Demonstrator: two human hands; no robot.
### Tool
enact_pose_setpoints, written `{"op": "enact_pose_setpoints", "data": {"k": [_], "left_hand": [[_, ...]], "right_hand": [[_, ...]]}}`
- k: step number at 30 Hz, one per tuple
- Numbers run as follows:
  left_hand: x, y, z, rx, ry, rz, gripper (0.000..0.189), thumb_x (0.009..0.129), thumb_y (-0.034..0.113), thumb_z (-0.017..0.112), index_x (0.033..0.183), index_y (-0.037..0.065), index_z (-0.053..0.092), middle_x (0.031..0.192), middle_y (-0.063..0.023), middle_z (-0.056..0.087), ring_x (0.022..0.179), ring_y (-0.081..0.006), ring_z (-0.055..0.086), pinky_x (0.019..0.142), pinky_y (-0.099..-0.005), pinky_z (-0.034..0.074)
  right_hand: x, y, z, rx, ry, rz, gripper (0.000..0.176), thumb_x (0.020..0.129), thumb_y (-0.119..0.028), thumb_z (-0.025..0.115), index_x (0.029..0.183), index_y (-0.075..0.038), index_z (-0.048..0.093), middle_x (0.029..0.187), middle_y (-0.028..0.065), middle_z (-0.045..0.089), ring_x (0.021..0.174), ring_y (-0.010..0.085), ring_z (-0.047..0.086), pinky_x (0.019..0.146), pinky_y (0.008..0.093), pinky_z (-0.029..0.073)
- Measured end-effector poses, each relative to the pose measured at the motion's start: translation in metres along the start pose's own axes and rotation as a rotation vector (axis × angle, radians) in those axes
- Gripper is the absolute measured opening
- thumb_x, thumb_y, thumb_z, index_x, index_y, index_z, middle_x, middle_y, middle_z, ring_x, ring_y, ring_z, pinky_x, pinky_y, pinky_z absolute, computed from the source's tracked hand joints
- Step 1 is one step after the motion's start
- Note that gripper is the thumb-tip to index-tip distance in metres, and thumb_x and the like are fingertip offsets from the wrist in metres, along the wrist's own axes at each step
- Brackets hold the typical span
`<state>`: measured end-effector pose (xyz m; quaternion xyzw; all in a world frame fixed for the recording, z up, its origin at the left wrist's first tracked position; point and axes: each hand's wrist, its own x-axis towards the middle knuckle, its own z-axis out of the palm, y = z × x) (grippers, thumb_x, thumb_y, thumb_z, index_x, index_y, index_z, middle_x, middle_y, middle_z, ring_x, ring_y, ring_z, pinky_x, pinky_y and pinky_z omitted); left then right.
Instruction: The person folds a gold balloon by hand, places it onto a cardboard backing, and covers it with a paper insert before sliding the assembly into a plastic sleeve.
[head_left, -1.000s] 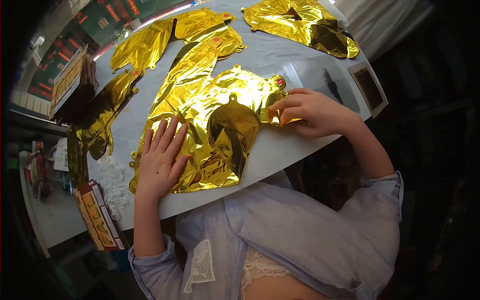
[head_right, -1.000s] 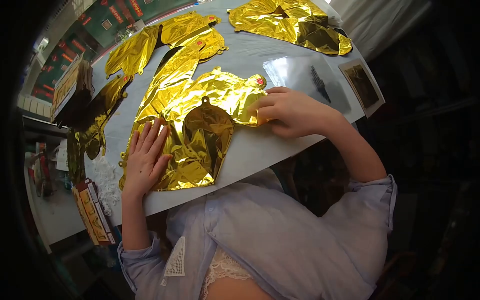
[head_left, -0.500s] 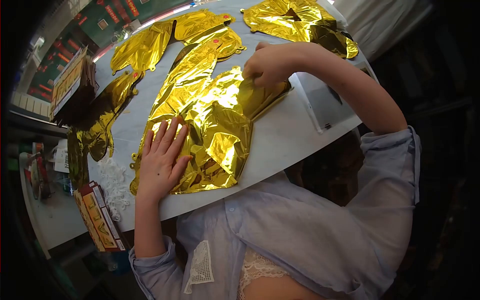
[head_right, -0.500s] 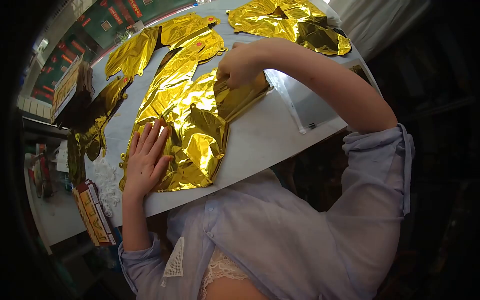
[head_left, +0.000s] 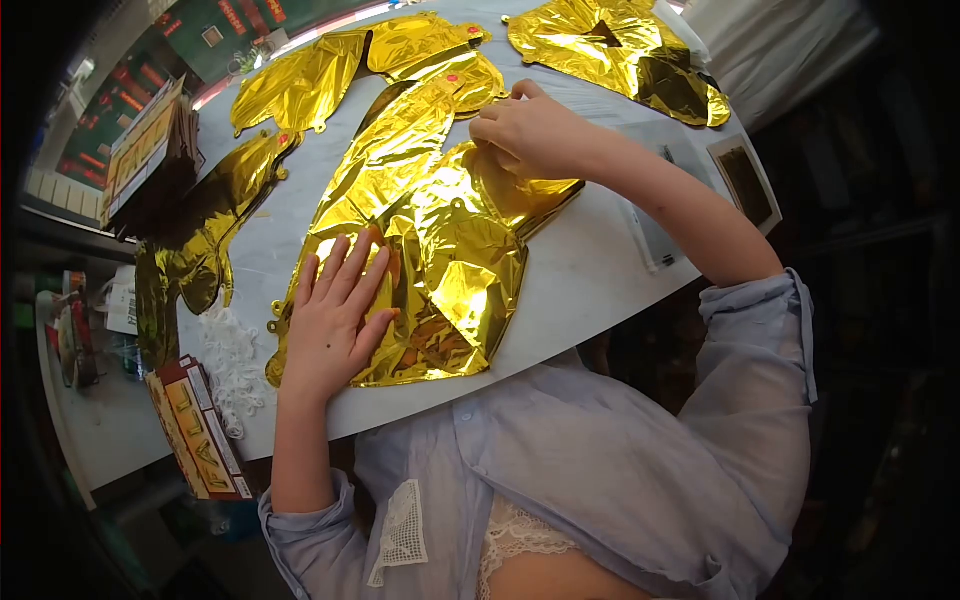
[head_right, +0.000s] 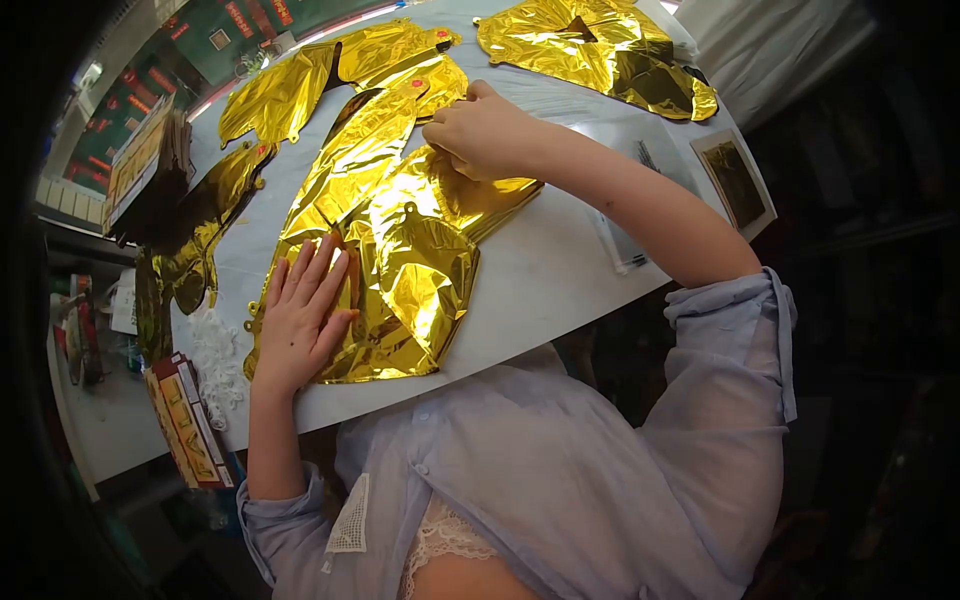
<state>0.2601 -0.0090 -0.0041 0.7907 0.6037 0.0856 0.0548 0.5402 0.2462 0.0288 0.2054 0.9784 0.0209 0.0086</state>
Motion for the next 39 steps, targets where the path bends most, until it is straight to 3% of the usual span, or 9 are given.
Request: {"op": "enact_pose_setpoints", "data": {"k": [2,4,11,13,16,19,29,31,39], "left_hand": [[0.0,0.0,0.0,-0.002,0.005,0.002,0.065,0.105,0.049,0.055,0.164,0.023,0.046,0.174,-0.0031,0.036,0.16,-0.0289,0.032,0.131,-0.0508,0.018],[0.0,0.001,-0.001,-0.003,0.003,0.0,0.065,0.106,0.049,0.055,0.164,0.023,0.046,0.174,-0.0031,0.036,0.16,-0.0286,0.032,0.131,-0.0507,0.018],[0.0,0.001,-0.001,0.012,0.0,0.004,0.064,0.106,0.049,0.055,0.164,0.023,0.046,0.174,-0.003,0.036,0.161,-0.0275,0.031,0.131,-0.0507,0.019],[0.0,0.002,-0.001,0.007,-0.001,0.001,0.064,0.106,0.049,0.055,0.164,0.023,0.046,0.174,-0.0029,0.036,0.161,-0.0277,0.031,0.131,-0.0508,0.019],[0.0,0.001,-0.001,0.015,0.0,0.005,0.064,0.106,0.049,0.055,0.164,0.023,0.045,0.173,-0.003,0.036,0.161,-0.0278,0.031,0.131,-0.0509,0.019],[0.0,0.001,-0.002,0.018,-0.001,0.007,0.064,0.106,0.048,0.055,0.164,0.022,0.045,0.173,-0.0032,0.036,0.161,-0.0277,0.031,0.132,-0.051,0.018],[0.0,0.0,-0.002,-0.002,-0.011,0.004,0.064,0.106,0.048,0.055,0.164,0.022,0.046,0.173,-0.0048,0.037,0.161,-0.0278,0.03,0.131,-0.0512,0.018],[0.0,0.0,-0.002,-0.001,-0.013,0.002,0.064,0.106,0.048,0.055,0.164,0.022,0.046,0.173,-0.0049,0.037,0.161,-0.0278,0.03,0.131,-0.0512,0.018],[0.001,0.001,-0.003,0.018,-0.024,0.008,0.064,0.106,0.048,0.054,0.164,0.021,0.046,0.173,-0.005,0.038,0.161,-0.028,0.03,0.132,-0.0513,0.017]], "right_hand": [[-0.009,-0.001,0.013,-0.027,0.057,-0.005,0.02,0.091,-0.013,0.072,0.109,-0.015,0.064,0.103,0.0041,0.068,0.103,0.0237,0.067,0.105,0.0473,0.04],[-0.014,-0.002,0.023,-0.058,0.315,0.0,0.011,0.094,-0.017,0.07,0.105,-0.016,0.066,0.096,0.0008,0.066,0.102,0.0199,0.068,0.103,0.0465,0.041],[-0.023,0.003,0.025,0.13,0.48,-0.047,0.019,0.095,-0.009,0.07,0.113,-0.016,0.068,0.102,0.0018,0.067,0.107,0.0244,0.066,0.108,0.0432,0.043],[-0.015,0.005,0.03,0.204,0.537,-0.066,0.011,0.098,-0.018,0.071,0.109,-0.017,0.07,0.101,0.0017,0.067,0.103,0.0238,0.067,0.104,0.0415,0.046],[-0.011,0.008,0.042,0.148,0.442,-0.036,0.012,0.098,-0.019,0.07,0.11,-0.016,0.07,0.103,0.0017,0.068,0.105,0.0234,0.067,0.103,0.0416,0.046],[-0.013,0.006,0.048,0.163,0.53,-0.029,0.013,0.098,-0.02,0.07,0.11,-0.016,0.07,0.106,0.0014,0.067,0.106,0.0227,0.066,0.101,0.0415,0.046],[-0.025,0.015,0.043,0.29,0.427,0.039,0.008,0.095,-0.015,0.071,0.103,-0.016,0.071,0.101,0.0008,0.067,0.106,0.0213,0.065,0.105,0.0428,0.041],[-0.026,0.015,0.041,0.312,0.44,0.03,0.009,0.094,-0.011,0.072,0.102,-0.011,0.069,0.1,0.0029,0.067,0.103,0.0231,0.065,0.105,0.0414,0.041],[-0.021,0.008,0.045,0.279,0.43,0.139,0.009,0.093,-0.016,0.068,0.101,-0.015,0.068,0.1,0.002,0.066,0.104,0.0222,0.064,0.104,0.0434,0.041]]}}
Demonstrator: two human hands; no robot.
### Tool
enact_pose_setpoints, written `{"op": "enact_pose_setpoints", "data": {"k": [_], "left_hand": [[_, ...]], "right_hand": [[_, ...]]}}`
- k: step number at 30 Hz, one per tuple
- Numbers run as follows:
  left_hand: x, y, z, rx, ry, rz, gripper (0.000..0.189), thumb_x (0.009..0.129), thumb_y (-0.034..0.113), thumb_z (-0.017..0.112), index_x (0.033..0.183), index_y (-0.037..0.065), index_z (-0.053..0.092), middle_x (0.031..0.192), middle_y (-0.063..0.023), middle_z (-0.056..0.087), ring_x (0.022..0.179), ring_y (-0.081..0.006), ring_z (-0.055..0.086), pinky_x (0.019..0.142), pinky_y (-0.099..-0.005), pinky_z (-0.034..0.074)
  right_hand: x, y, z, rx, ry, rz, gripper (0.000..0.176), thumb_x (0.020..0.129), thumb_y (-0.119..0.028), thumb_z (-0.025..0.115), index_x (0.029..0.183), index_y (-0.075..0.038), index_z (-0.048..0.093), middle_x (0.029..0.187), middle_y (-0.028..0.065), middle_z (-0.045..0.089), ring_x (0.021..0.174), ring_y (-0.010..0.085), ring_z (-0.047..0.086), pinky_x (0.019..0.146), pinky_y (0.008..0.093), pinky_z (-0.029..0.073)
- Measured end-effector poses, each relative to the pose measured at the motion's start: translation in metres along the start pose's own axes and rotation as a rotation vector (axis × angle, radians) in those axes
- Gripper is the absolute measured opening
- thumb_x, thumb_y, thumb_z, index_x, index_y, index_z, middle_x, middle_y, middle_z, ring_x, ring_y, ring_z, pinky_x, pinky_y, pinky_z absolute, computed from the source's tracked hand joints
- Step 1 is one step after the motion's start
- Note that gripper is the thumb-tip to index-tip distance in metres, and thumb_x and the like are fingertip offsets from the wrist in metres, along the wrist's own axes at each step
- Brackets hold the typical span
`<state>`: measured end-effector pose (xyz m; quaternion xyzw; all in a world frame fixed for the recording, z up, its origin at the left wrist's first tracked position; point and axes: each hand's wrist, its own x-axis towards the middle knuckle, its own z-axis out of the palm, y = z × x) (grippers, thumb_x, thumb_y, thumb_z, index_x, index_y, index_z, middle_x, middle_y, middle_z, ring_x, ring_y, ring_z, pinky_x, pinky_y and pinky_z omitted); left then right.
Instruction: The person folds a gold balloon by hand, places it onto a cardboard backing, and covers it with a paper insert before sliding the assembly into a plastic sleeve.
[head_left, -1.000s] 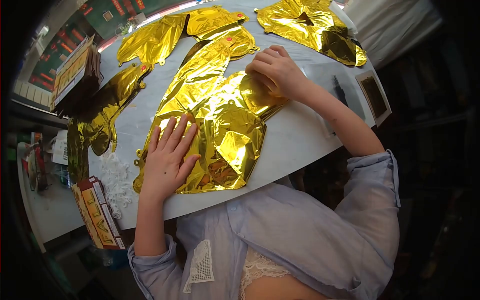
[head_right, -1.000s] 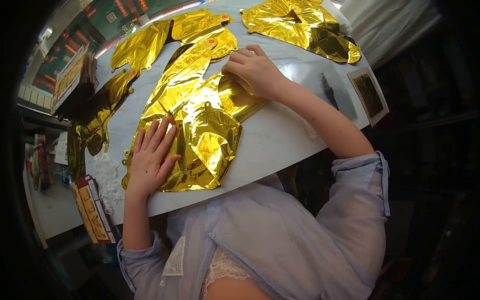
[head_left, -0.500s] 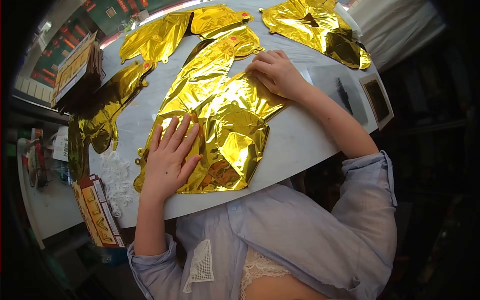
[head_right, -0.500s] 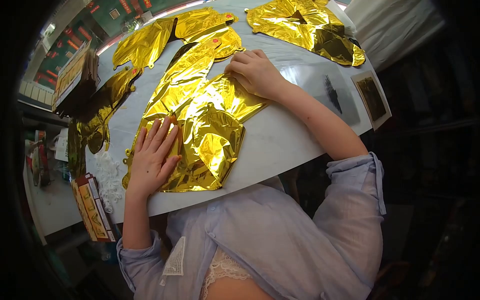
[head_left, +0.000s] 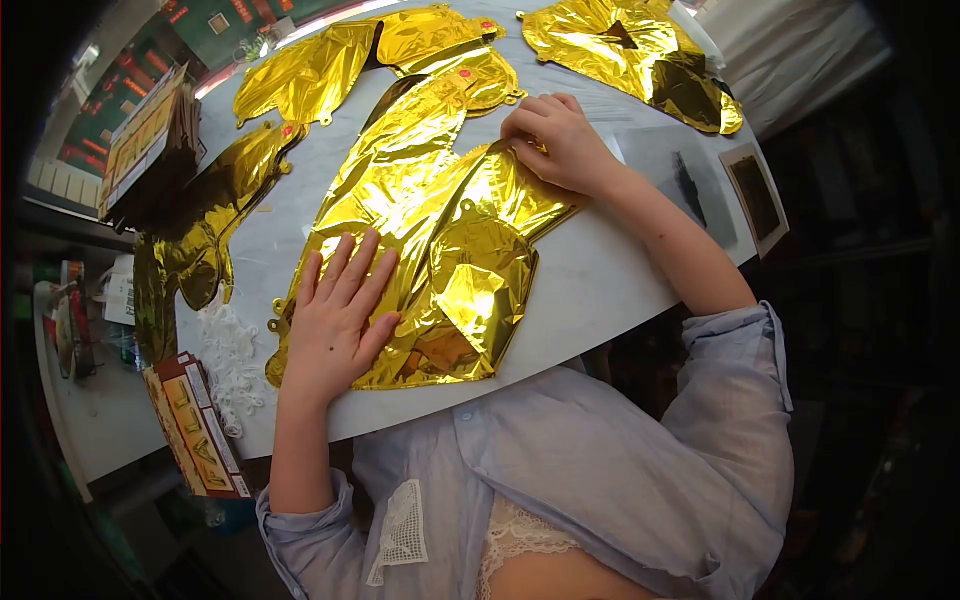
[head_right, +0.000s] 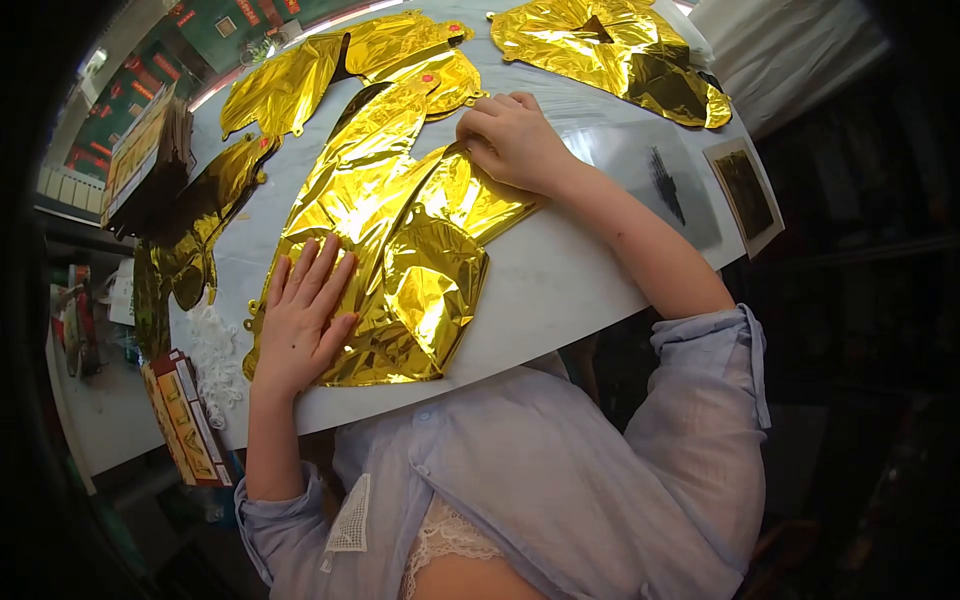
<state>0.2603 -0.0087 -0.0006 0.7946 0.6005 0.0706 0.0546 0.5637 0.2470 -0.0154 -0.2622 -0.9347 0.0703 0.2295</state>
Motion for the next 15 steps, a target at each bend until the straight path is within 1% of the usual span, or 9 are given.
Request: {"op": "enact_pose_setpoints", "data": {"k": [4,8,11,13,14,15], "left_hand": [[0.0,0.0,0.0,0.005,-0.004,0.001,0.063,0.106,0.047,0.053,0.163,0.02,0.046,0.173,-0.0048,0.038,0.161,-0.028,0.03,0.132,-0.0515,0.017],[0.0,0.0,0.001,0.002,0.006,0.001,0.063,0.106,0.047,0.054,0.163,0.02,0.047,0.173,-0.0048,0.038,0.161,-0.0281,0.03,0.132,-0.0516,0.017],[-0.001,0.0,0.001,-0.01,0.01,0.002,0.063,0.106,0.046,0.054,0.163,0.021,0.047,0.172,-0.0047,0.038,0.161,-0.0283,0.031,0.132,-0.0517,0.017],[-0.001,0.0,0.001,-0.015,0.015,0.001,0.063,0.106,0.046,0.054,0.163,0.021,0.047,0.172,-0.0047,0.038,0.16,-0.0284,0.031,0.132,-0.0518,0.017],[-0.001,0.0,0.001,-0.021,0.018,0.003,0.063,0.106,0.046,0.054,0.163,0.021,0.047,0.172,-0.0047,0.038,0.16,-0.0285,0.032,0.132,-0.0518,0.017],[-0.001,-0.001,0.001,-0.02,0.022,-0.002,0.063,0.106,0.046,0.054,0.163,0.021,0.047,0.172,-0.0047,0.038,0.16,-0.0285,0.032,0.132,-0.0518,0.017]], "right_hand": [[-0.001,-0.003,0.007,0.014,0.034,0.045,0.012,0.093,-0.018,0.065,0.104,-0.013,0.064,0.1,0.003,0.065,0.1,0.0244,0.061,0.1,0.0416,0.041],[-0.002,0.0,0.014,-0.004,0.067,0.023,0.014,0.094,-0.018,0.063,0.106,-0.013,0.063,0.099,0.0031,0.064,0.1,0.0246,0.061,0.1,0.0411,0.041],[-0.002,0.001,0.017,-0.015,0.069,0.035,0.014,0.094,-0.019,0.063,0.106,-0.013,0.063,0.103,0.0047,0.064,0.102,0.0254,0.06,0.101,0.0418,0.04],[-0.003,0.0,0.018,-0.165,0.09,0.019,0.021,0.094,-0.021,0.064,0.114,-0.014,0.063,0.111,0.0052,0.064,0.112,0.0249,0.06,0.108,0.0445,0.037],[-0.002,-0.001,0.018,-0.164,0.09,0.013,0.021,0.094,-0.021,0.064,0.114,-0.014,0.063,0.111,0.0052,0.064,0.112,0.0249,0.06,0.108,0.0445,0.037],[-0.002,-0.002,0.017,-0.271,0.099,-0.022,0.027,0.094,-0.022,0.065,0.12,-0.014,0.063,0.115,0.005,0.064,0.117,0.0243,0.059,0.112,0.0462,0.034]]}}
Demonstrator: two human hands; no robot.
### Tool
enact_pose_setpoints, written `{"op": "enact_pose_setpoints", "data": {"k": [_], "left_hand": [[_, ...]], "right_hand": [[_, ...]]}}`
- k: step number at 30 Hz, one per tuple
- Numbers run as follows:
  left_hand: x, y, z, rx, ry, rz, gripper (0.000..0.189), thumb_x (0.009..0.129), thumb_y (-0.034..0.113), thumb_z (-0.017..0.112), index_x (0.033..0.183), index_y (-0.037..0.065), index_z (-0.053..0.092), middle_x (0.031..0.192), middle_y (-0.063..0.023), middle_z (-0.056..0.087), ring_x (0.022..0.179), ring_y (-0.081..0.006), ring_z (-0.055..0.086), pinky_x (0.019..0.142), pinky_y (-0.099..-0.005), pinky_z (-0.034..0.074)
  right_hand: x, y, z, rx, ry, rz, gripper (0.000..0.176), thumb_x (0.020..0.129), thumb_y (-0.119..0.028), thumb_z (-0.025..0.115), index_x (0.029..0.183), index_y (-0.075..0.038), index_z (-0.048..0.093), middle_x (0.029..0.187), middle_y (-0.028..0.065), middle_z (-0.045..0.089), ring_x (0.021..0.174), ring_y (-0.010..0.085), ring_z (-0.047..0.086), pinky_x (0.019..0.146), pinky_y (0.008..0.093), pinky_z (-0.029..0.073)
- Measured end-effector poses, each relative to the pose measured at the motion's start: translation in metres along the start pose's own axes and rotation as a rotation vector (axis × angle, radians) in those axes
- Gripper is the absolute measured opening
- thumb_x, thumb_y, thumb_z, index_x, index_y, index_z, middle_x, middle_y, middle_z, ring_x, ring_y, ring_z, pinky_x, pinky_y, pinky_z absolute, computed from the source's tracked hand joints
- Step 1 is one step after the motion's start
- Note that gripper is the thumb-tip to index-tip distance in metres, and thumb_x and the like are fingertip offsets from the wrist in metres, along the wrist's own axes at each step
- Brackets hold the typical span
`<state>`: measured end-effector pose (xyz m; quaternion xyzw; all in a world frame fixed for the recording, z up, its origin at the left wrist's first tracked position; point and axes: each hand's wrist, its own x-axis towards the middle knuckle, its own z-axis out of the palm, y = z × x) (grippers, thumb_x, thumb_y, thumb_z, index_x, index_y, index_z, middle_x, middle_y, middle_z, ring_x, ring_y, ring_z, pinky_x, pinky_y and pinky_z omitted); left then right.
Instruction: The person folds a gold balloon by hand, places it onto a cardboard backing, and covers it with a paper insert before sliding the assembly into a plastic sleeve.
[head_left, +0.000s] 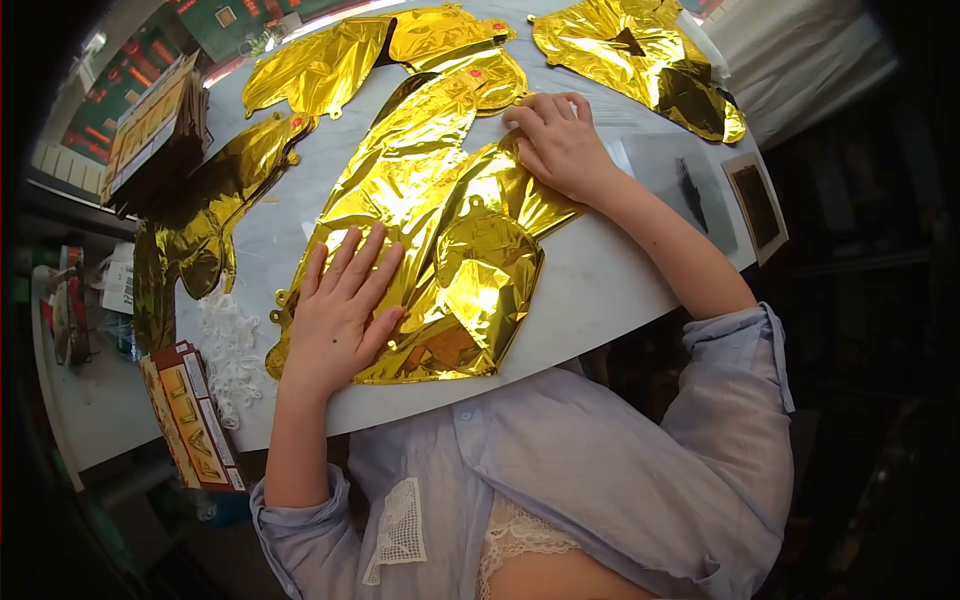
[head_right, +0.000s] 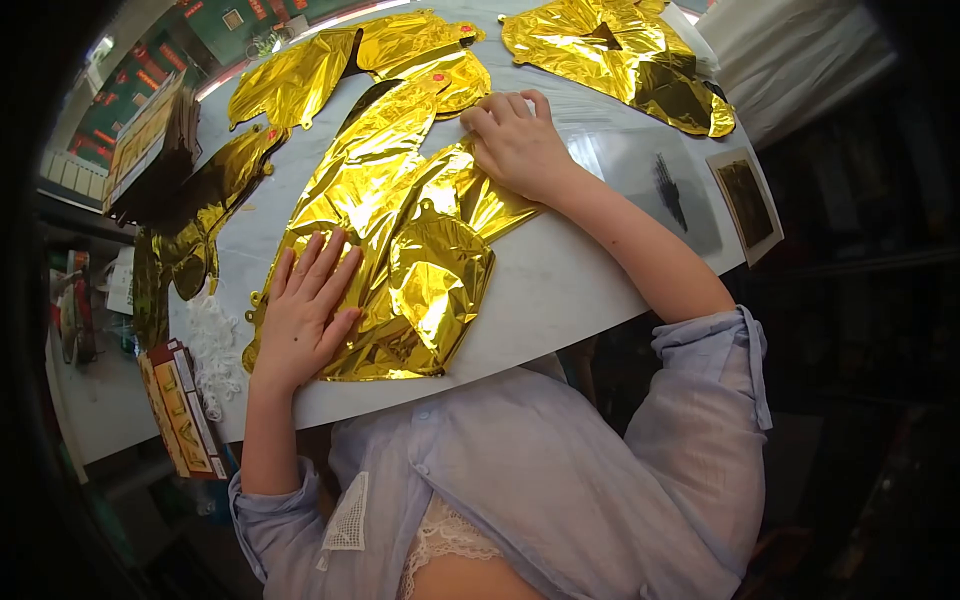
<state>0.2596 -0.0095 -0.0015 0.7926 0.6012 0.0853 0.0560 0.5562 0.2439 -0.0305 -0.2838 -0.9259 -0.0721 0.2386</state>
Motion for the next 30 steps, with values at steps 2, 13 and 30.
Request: {"op": "enact_pose_setpoints", "data": {"k": [2,13,30], "left_hand": [[0.0,0.0,0.0,0.001,0.003,0.011,0.063,0.106,0.046,0.054,0.163,0.021,0.047,0.172,-0.0048,0.039,0.159,-0.0285,0.033,0.132,-0.0518,0.017],[0.0,0.0,-0.001,0.002,0.008,0.01,0.062,0.107,0.047,0.053,0.163,0.021,0.047,0.172,-0.0056,0.039,0.159,-0.0286,0.033,0.132,-0.0513,0.018],[0.0,0.0,0.001,-0.002,0.036,0.004,0.062,0.107,0.048,0.053,0.164,0.023,0.045,0.172,-0.0041,0.039,0.158,-0.0282,0.035,0.131,-0.0507,0.019]], "right_hand": [[0.0,-0.003,-0.003,-0.121,-0.055,-0.023,0.039,0.094,-0.02,0.066,0.133,-0.016,0.062,0.125,0.0027,0.064,0.13,0.0209,0.056,0.119,0.0501,0.027],[-0.011,-0.03,-0.063,0.284,0.01,0.176,0.034,0.107,-0.019,0.056,0.14,-0.009,0.062,0.139,0.0148,0.066,0.139,0.0357,0.056,0.12,0.0484,0.038],[-0.041,-0.042,-0.03,0.017,-0.308,0.138,0.069,0.11,-0.049,0.045,0.167,-0.011,0.034,0.175,0.0149,0.028,0.163,0.035,0.023,0.132,0.0553,0.008]]}}
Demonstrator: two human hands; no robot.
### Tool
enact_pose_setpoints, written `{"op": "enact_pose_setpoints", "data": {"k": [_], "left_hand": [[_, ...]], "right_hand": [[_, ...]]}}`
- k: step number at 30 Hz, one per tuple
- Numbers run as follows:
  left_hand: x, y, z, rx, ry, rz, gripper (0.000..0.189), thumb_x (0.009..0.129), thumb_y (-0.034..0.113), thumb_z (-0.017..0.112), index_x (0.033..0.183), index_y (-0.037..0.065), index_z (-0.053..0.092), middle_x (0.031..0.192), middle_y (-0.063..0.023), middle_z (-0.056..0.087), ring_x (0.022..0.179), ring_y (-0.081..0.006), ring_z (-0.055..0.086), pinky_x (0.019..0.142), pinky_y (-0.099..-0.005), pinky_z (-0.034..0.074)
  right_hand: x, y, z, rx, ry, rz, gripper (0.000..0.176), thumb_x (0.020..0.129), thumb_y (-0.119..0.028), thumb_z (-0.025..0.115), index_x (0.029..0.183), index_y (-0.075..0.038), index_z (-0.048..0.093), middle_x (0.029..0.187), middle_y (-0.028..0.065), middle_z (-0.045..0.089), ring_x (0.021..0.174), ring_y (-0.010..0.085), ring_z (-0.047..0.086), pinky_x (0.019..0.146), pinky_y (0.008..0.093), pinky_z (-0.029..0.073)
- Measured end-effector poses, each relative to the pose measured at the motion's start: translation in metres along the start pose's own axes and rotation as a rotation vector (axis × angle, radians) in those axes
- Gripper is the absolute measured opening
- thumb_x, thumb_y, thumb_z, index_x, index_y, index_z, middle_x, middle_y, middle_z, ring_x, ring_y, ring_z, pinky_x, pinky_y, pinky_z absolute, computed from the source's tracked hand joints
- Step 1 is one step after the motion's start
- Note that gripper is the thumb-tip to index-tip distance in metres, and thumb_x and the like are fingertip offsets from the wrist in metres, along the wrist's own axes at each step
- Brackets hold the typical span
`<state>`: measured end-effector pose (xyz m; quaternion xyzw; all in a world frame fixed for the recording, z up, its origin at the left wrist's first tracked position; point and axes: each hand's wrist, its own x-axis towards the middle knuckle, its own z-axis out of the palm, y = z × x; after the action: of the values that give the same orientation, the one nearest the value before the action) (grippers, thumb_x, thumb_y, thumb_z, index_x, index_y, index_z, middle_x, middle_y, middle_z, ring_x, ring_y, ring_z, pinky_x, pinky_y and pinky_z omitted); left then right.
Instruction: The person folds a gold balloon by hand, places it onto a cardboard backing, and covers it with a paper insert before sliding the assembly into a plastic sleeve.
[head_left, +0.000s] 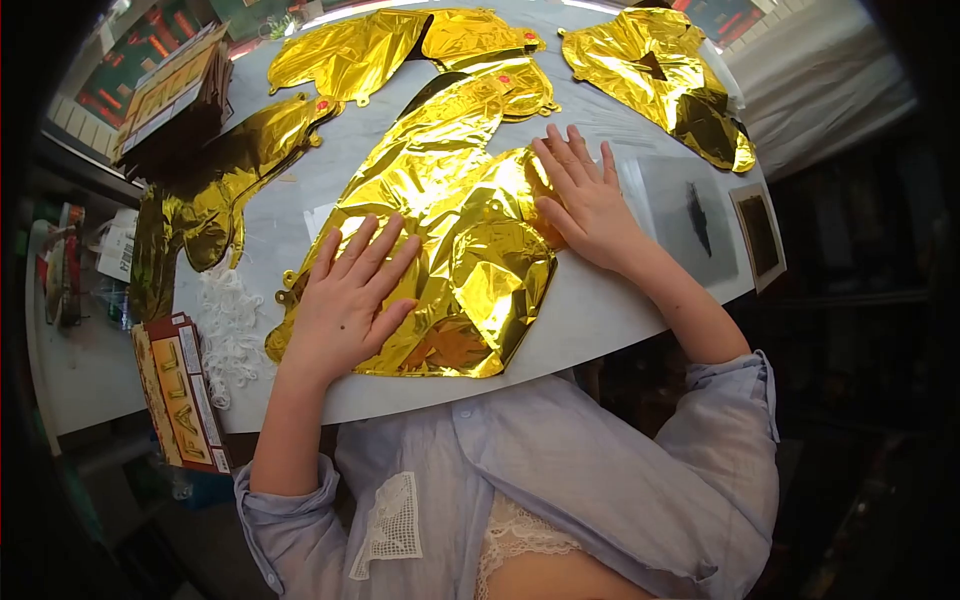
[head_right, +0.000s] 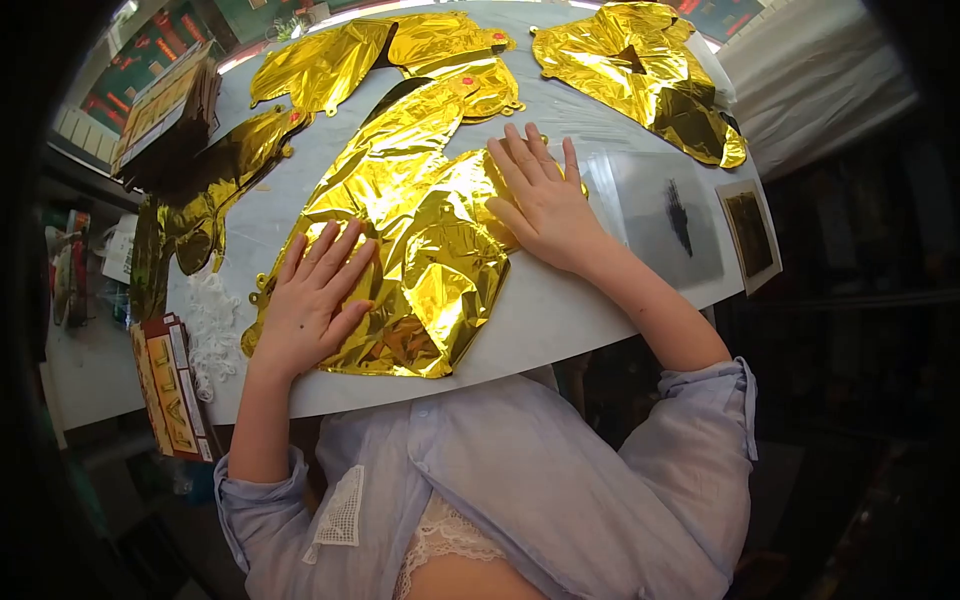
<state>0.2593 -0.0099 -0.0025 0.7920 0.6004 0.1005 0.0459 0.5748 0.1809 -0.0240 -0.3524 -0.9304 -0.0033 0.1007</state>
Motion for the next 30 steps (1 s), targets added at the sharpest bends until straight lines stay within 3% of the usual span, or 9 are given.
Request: {"op": "enact_pose_setpoints", "data": {"k": [2,3,5,6,12,18,21,25,30], "left_hand": [[0.0,0.001,-0.001,-0.022,-0.025,0.004,0.063,0.107,0.047,0.051,0.163,0.019,0.046,0.173,-0.0056,0.037,0.159,-0.0299,0.033,0.132,-0.0506,0.017],[-0.001,0.0,-0.001,-0.024,-0.026,-0.002,0.063,0.107,0.047,0.051,0.163,0.019,0.046,0.173,-0.0056,0.037,0.159,-0.0299,0.033,0.132,-0.0506,0.017],[-0.001,0.0,0.0,-0.016,-0.016,0.009,0.062,0.107,0.048,0.05,0.163,0.019,0.047,0.173,-0.0055,0.038,0.159,-0.03,0.034,0.132,-0.0506,0.017],[-0.001,0.0,0.0,-0.017,-0.016,0.011,0.062,0.107,0.048,0.05,0.163,0.019,0.047,0.173,-0.0055,0.038,0.159,-0.03,0.034,0.132,-0.0506,0.017],[-0.002,0.0,0.001,-0.019,-0.016,0.001,0.062,0.107,0.048,0.05,0.162,0.02,0.047,0.173,-0.005,0.037,0.159,-0.0294,0.034,0.131,-0.0503,0.018],[-0.002,-0.001,0.001,-0.001,-0.02,0.003,0.063,0.107,0.048,0.05,0.163,0.02,0.046,0.174,-0.0046,0.035,0.16,-0.0282,0.032,0.132,-0.0498,0.018],[-0.002,0.0,0.001,0.0,-0.023,0.002,0.063,0.107,0.048,0.05,0.164,0.021,0.045,0.174,-0.0045,0.034,0.161,-0.0277,0.031,0.132,-0.0496,0.017],[-0.002,0.0,0.001,0.003,0.011,0.008,0.062,0.108,0.049,0.051,0.164,0.024,0.044,0.173,-0.0034,0.037,0.159,-0.0275,0.035,0.131,-0.0506,0.021],[-0.002,-0.001,0.002,-0.004,0.007,0.005,0.062,0.107,0.05,0.052,0.164,0.025,0.045,0.173,-0.0026,0.037,0.159,-0.0268,0.034,0.131,-0.0503,0.021]], "right_hand": [[0.0,-0.011,-0.023,0.105,0.094,-0.089,0.066,0.109,-0.045,0.051,0.163,-0.009,0.04,0.166,0.0155,0.041,0.155,0.0324,0.036,0.128,0.0559,0.015],[0.0,-0.017,-0.037,0.205,0.081,-0.135,0.063,0.106,-0.043,0.059,0.158,-0.009,0.047,0.147,0.0144,0.058,0.141,0.0295,0.05,0.122,0.0515,0.025],[0.001,-0.032,-0.057,0.455,-0.171,-0.078,0.062,0.105,-0.037,0.063,0.157,-0.008,0.047,0.131,0.0084,0.066,0.12,0.0296,0.057,0.117,0.0471,0.029],[0.001,-0.033,-0.049,0.513,-0.117,-0.117,0.07,0.099,-0.03,0.076,0.158,-0.008,0.047,0.119,0.0058,0.067,0.105,0.0215,0.061,0.104,0.041,0.042],[0.005,-0.028,-0.039,0.891,-0.29,-0.004,0.077,0.093,-0.009,0.082,0.16,-0.011,0.045,0.121,0.0021,0.062,0.093,0.0071,0.056,0.074,0.0267,0.053],[0.005,-0.013,-0.051,1.062,-0.306,-0.064,0.071,0.094,-0.003,0.08,0.158,-0.009,0.05,0.129,0.001,0.062,0.1,0.0096,0.059,0.093,0.0289,0.052],[0.002,0.003,-0.073,1.254,-0.438,-0.026,0.056,0.093,-0.001,0.08,0.146,-0.004,0.061,0.133,0.0044,0.07,0.106,0.0117,0.062,0.103,0.0324,0.05],[-0.006,0.027,-0.089,1.221,-0.621,-0.246,0.015,0.084,-0.009,0.078,0.097,-0.003,0.08,0.116,0.0087,0.071,0.102,0.02,0.063,0.092,0.0304,0.049],[-0.004,0.029,-0.089,1.245,-0.674,-0.342,0.022,0.079,-0.019,0.068,0.093,-0.005,0.079,0.135,0.0136,0.066,0.121,0.0294,0.062,0.112,0.0453,0.043]]}}
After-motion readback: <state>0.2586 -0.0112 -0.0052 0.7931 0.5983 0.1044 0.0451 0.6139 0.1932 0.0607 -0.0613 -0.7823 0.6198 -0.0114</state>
